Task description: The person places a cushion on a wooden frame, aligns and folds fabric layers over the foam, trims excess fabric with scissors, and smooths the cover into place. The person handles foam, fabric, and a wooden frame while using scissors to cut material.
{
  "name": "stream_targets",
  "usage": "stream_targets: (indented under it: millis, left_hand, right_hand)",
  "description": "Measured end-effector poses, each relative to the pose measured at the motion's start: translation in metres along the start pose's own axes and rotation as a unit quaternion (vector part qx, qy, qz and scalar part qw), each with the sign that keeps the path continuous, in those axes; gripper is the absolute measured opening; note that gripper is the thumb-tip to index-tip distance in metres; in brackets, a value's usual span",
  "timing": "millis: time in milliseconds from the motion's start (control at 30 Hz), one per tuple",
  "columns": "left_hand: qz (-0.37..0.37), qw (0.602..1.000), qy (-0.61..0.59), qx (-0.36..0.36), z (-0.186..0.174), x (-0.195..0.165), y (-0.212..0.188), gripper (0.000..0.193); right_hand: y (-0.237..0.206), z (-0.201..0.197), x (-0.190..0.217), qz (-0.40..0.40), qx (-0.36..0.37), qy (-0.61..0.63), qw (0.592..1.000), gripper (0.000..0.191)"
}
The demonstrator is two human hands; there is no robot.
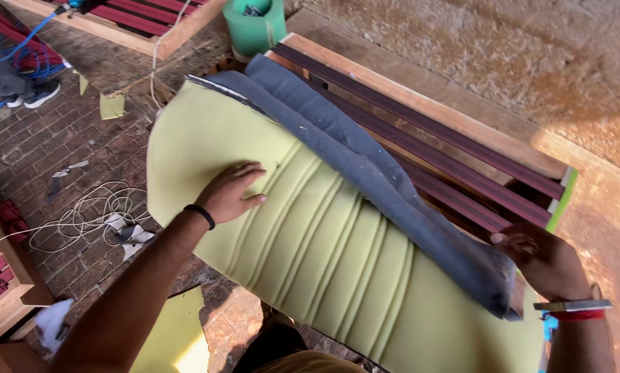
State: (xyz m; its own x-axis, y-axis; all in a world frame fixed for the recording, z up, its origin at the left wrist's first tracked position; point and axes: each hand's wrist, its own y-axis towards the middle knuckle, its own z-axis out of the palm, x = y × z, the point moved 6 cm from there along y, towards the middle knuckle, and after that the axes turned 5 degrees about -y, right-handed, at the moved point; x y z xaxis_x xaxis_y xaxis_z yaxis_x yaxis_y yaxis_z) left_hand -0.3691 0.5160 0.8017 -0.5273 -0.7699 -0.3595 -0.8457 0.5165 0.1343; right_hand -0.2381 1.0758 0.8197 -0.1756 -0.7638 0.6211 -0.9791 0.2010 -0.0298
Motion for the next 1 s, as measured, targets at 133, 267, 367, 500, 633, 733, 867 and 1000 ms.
stream_targets:
  millis: [133,267,367,500,633,733,867,1000]
  left_hand:
    - [-0.141,0.979,-0.083,-0.126,-0.062,0.110,-0.030,0.069]
    - [-0.267,0.931,-0.173,-0.177,-0.093,0.241,-0.009,0.081]
    - [-0.310,0.903,-0.273,-0.124,-0.084,0.327,0.044,0.091]
    - [-0.317,0.886,-0.329,0.076,-0.027,0.369,0.114,0.085]
    - [-0.094,0.907,-0.409,-0.027,-0.023,0.343,0.150,0.041]
    - [-0.039,0.910,-0.392,-0.129,-0.053,0.324,0.173,0.035]
    - [0.122,0.923,-0.259,-0.258,-0.103,0.287,0.228,0.033]
    - [0.022,0.933,-0.350,-0.082,-0.068,0.322,0.249,0.024]
  right_hand:
    - [0.057,0.064,0.159,-0.187,0.106,-0.071,0.974,0.029]
    - [0.142,0.166,0.280,-0.169,0.133,-0.121,0.969,0.073]
    - [0.231,0.255,0.340,-0.094,0.129,-0.139,0.977,0.084]
    - [0.318,0.338,0.369,-0.047,0.051,-0.161,0.984,0.082]
    - [0.346,0.369,0.340,0.016,0.035,-0.256,0.966,0.098]
    - [0.354,0.368,0.317,0.077,0.008,-0.317,0.945,0.105]
    - [0.373,0.358,0.295,0.064,0.029,-0.337,0.939,0.062]
    - [0.378,0.355,0.294,0.016,0.042,-0.344,0.938,0.038]
